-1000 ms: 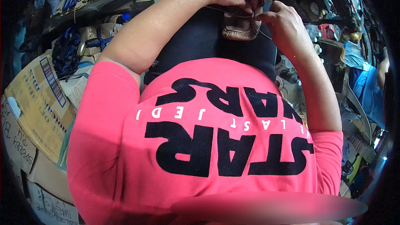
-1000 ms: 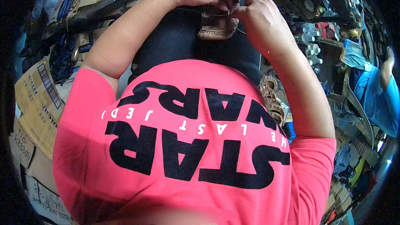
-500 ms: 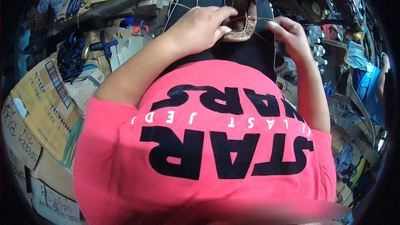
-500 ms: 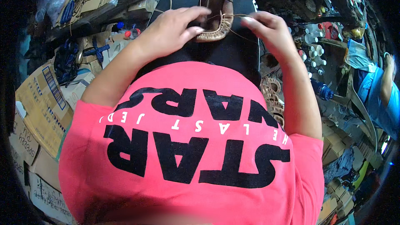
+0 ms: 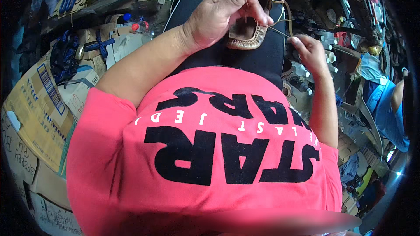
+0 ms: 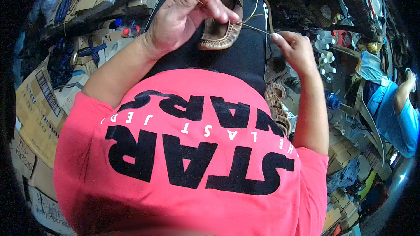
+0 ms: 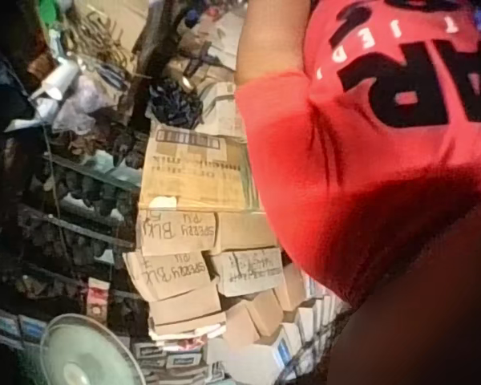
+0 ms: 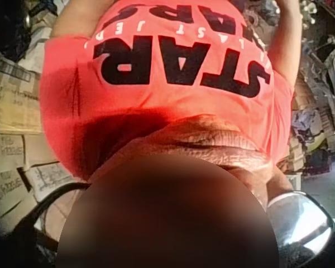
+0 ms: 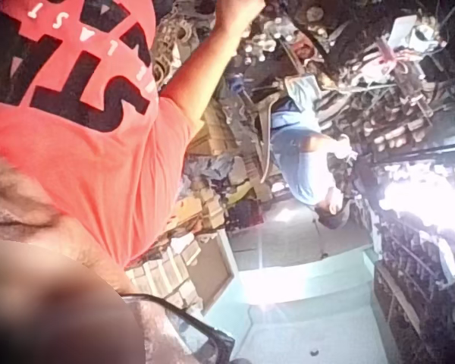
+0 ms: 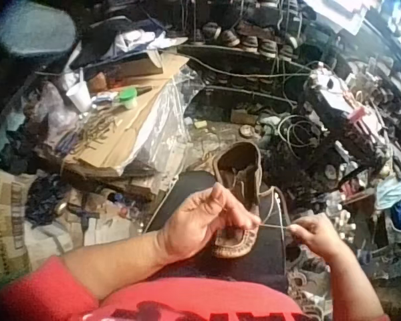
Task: Sewing the upper part of a leather shoe by hand using a needle and thread.
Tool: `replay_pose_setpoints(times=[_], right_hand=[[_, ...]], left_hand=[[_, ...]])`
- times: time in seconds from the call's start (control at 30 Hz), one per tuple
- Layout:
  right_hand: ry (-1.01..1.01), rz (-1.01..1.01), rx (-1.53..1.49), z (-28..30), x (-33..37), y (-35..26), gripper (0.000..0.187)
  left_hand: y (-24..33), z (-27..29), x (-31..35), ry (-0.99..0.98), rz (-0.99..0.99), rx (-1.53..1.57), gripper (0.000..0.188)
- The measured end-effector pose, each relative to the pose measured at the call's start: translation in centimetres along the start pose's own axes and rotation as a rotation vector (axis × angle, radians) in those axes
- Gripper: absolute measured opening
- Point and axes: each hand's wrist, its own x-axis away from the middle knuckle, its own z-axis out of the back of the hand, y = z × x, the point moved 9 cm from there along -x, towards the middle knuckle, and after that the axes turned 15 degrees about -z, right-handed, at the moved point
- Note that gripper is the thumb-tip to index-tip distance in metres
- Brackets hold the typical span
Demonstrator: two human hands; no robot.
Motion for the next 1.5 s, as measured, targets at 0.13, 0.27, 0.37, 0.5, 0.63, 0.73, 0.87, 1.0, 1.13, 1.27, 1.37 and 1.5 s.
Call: replay_pose_setpoints(times=[0.13, 0.27, 0.37, 0.5, 0.63, 0.73, 0.87, 1.0, 1.13, 1.27, 1.37, 1.5], right_hand=[[0.115, 0.199, 0.209, -1.5, -0.5, -1.1, 0.037], [0.301, 0.356, 0.371, -0.9, 0.7, 0.2, 0.034], [0.243, 0.279, 0.464, -2.0, 1.6, 1.6, 0.031], [0.017, 0.048, 0.046, -3.5, -0.6, 5.4, 0.033], [-0.21, -0.263, -0.961, -4.4, 0.4, 10.4, 0.043], [-0.15, -0.407, -1.169, -2.9, 0.6, 10.4, 0.06], [0.335, -0.211, -0.435, 4.2, 1.1, 5.0, 0.044], [0.571, 0.515, 0.207, 6.0, 3.1, -8.1, 0.03], [0.177, 0.558, 0.404, -0.1, 3.7, -13.7, 0.025], [0.086, 0.664, 0.505, -2.8, 3.5, -14.0, 0.02], [0.005, 0.589, 0.489, -3.3, 3.1, -13.5, 0.018], [-0.005, 0.601, 0.427, -3.3, 4.1, -13.0, 0.016]], left_hand=[[0.0, 1.9, 0.3, 0.34, -0.014, 0.249, 0.034], [1.1, 4.5, 1.2, 0.482, 0.091, 0.134, 0.039], [1.1, 5.7, 3.5, 0.487, 0.125, 0.286, 0.038], [2.9, 7.2, 2.4, 0.532, 0.124, 0.134, 0.032], [7.7, 11.4, 2.9, 0.24, 0.612, -1.045, 0.02], [10.7, 10.4, 2.0, 0.249, 0.288, -0.901, 0.025], [5.8, 2.1, -1.8, -0.307, -0.111, -1.303, 0.049], [-0.3, 2.6, -3.3, -0.254, -0.103, -1.365, 0.057], [-1.7, 1.5, -4.0, -0.376, -0.042, -1.228, 0.048], [-3.9, 2.6, -3.8, -0.371, -0.036, -1.253, 0.054], [-4.5, 2.9, -3.6, -0.379, -0.094, -1.262, 0.056], [-4.2, 1.7, -3.3, -0.426, -0.042, -1.261, 0.051]])
